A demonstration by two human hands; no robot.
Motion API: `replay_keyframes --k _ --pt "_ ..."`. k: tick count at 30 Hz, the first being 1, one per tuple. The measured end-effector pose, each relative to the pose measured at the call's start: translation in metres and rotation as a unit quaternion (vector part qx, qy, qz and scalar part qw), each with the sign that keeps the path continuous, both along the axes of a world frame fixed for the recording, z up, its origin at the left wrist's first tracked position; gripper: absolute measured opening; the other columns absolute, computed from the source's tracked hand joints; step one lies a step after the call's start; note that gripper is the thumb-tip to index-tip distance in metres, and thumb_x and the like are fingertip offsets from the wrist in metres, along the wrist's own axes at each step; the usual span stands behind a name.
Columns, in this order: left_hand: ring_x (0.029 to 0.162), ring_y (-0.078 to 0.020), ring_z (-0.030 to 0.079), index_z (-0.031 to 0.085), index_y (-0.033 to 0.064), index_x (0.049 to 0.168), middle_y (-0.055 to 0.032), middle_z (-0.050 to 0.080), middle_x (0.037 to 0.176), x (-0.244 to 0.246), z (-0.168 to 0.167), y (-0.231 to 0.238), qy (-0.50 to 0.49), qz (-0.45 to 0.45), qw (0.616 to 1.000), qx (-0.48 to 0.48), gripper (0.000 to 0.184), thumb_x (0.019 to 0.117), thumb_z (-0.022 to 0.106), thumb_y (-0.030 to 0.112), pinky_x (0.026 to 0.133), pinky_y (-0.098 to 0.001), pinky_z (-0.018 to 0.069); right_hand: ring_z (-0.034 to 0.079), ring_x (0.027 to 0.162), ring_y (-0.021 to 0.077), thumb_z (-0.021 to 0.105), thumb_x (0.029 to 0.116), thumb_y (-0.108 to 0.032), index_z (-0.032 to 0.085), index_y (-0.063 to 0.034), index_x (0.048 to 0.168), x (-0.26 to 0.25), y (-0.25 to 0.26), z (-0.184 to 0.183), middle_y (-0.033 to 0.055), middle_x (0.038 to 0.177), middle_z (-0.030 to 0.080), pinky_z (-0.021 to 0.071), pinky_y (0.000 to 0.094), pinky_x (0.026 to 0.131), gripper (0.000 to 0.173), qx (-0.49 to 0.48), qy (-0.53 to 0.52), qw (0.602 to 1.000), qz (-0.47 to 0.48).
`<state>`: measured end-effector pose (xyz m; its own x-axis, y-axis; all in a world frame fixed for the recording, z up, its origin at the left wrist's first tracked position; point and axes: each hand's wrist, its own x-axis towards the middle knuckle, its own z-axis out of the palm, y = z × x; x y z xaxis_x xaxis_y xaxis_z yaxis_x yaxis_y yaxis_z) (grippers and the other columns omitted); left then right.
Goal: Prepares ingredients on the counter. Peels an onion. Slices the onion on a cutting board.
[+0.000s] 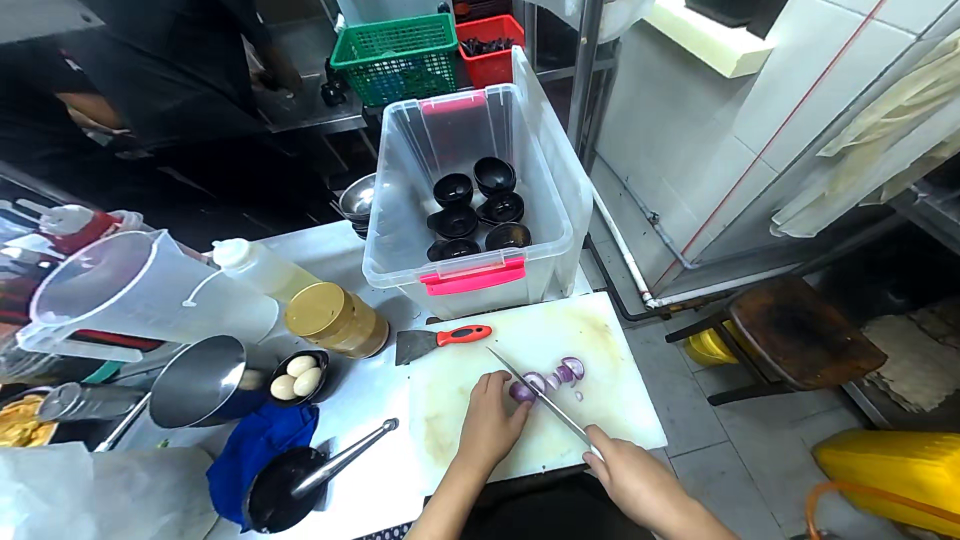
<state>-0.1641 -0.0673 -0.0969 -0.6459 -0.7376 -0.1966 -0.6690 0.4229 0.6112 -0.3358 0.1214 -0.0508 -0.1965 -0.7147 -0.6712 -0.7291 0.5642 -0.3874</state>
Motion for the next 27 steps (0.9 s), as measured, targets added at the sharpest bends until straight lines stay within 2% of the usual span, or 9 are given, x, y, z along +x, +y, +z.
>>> replay_keyframes --k 3,6,14,16,19,22,25,27 --pt "0.11 -0.0194 0.064 0.069 0.0093 0.117 -0.0076 0.068 0.118 0.001 -0.005 -0.003 0.03 -0.041 0.999 0.004 0.033 0.0965 0.063 0.035 0.101 -0.0375 0.053 0.071 0.096 0.0397 0.041 0.1095 -0.043 0.049 -0.016 0.14 0.002 0.002 0.001 0.0188 0.101 0.069 0.0573 0.0578 0.08 0.041 0.003 0.015 1.0 0.009" --pt "0.106 -0.0154 0.065 0.072 0.0109 0.11 -0.0052 0.069 0.112 0.003 -0.014 -0.003 0.071 -0.05 0.996 -0.006 0.027 0.0963 0.065 0.032 0.098 -0.0337 0.0543 0.071 0.095 0.0394 0.041 0.1096 -0.043 0.05 -0.0169 0.139 0.001 0.005 0.009 0.0185 0.101 0.07 0.0576 0.0575 0.079 0.041 0.007 0.03 0.999 0.015" --pt "0.104 -0.0132 0.066 0.073 0.0113 0.109 -0.0032 0.07 0.111 0.006 -0.02 -0.001 0.103 -0.041 0.994 -0.01 0.025 0.096 0.067 0.032 0.096 -0.0319 0.0554 0.072 0.089 0.0384 0.041 0.1097 -0.042 0.053 -0.016 0.134 -0.001 0.013 0.03 0.0174 0.094 0.07 0.058 0.0558 0.074 0.038 0.015 0.041 0.998 0.034" --pt "0.106 -0.0126 0.066 0.073 0.0116 0.109 -0.0026 0.07 0.112 0.007 -0.022 -0.001 0.103 -0.039 0.994 -0.006 0.025 0.0965 0.066 0.032 0.097 -0.0316 0.0551 0.072 0.088 0.0381 0.041 0.1098 -0.042 0.051 -0.0151 0.132 0.0 0.007 0.025 0.0171 0.093 0.07 0.0581 0.0559 0.074 0.036 0.023 0.033 0.999 0.031" --pt "0.108 -0.0122 0.066 0.073 0.0118 0.111 -0.0027 0.07 0.114 0.008 -0.024 0.0 0.104 -0.039 0.994 -0.003 0.024 0.0965 0.066 0.03 0.099 -0.0316 0.0552 0.072 0.091 0.0398 0.042 0.1099 -0.038 0.048 -0.0134 0.137 0.004 -0.012 0.003 0.0188 0.097 0.069 0.0578 0.0577 0.077 0.037 0.022 0.005 1.0 0.022" --pt "0.113 -0.0139 0.065 0.073 0.0124 0.111 -0.0027 0.07 0.115 0.007 -0.024 0.004 0.1 -0.038 0.994 -0.019 0.026 0.0953 0.066 0.032 0.103 -0.0334 0.0528 0.071 0.093 0.0398 0.041 0.1101 -0.037 0.047 -0.0137 0.137 0.001 -0.025 0.001 0.0188 0.099 0.069 0.0573 0.0575 0.079 0.036 0.022 0.007 0.999 0.035" --pt "0.116 -0.0166 0.062 0.072 0.015 0.108 0.0001 0.07 0.114 -0.001 -0.023 0.01 0.072 -0.047 0.995 -0.047 0.033 0.0918 0.069 0.044 0.105 -0.0356 0.0478 0.071 0.095 0.0397 0.04 0.11 -0.039 0.048 -0.015 0.137 -0.003 -0.022 0.009 0.0186 0.1 0.07 0.0572 0.0577 0.079 0.037 0.029 0.027 0.998 0.04" --pt "0.117 -0.016 0.061 0.071 0.0151 0.106 0.001 0.07 0.113 -0.002 -0.024 0.011 0.073 -0.062 0.994 -0.053 0.026 0.0914 0.068 0.036 0.106 -0.0351 0.0471 0.071 0.095 0.0388 0.04 0.1099 -0.04 0.049 -0.0159 0.138 -0.003 -0.015 0.011 0.0179 0.1 0.07 0.0574 0.057 0.08 0.038 0.034 0.038 0.998 0.034"
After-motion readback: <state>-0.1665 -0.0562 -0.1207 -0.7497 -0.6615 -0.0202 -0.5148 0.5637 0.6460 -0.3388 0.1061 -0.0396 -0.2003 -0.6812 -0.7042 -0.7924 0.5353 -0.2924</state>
